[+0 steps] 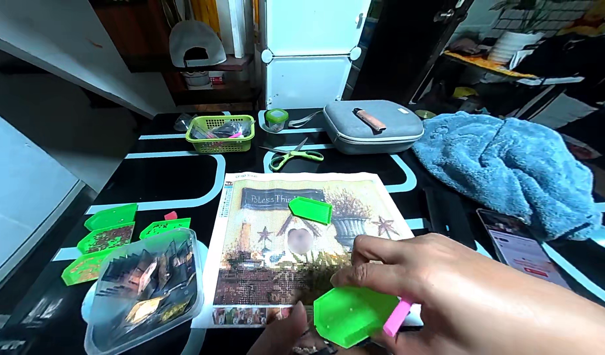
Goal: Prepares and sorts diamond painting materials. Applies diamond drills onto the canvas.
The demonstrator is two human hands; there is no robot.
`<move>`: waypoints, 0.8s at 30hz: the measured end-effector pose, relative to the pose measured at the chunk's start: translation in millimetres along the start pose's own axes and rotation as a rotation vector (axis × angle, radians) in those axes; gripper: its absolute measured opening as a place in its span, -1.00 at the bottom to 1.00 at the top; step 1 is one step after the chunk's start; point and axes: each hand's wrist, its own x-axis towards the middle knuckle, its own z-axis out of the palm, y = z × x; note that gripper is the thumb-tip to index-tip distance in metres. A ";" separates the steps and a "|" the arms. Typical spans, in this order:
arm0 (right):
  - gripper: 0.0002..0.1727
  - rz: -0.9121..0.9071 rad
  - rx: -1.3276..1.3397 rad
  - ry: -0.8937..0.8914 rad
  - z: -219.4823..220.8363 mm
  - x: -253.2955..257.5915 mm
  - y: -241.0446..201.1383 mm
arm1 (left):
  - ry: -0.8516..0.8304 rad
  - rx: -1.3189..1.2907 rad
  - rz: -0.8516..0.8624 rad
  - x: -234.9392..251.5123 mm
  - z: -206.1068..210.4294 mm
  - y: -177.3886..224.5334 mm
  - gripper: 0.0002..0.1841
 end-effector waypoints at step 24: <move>-0.65 0.081 -0.096 0.147 -21.1 -8.4 -36.2 | -0.146 -0.093 0.221 5.3 -5.6 -6.4 -0.30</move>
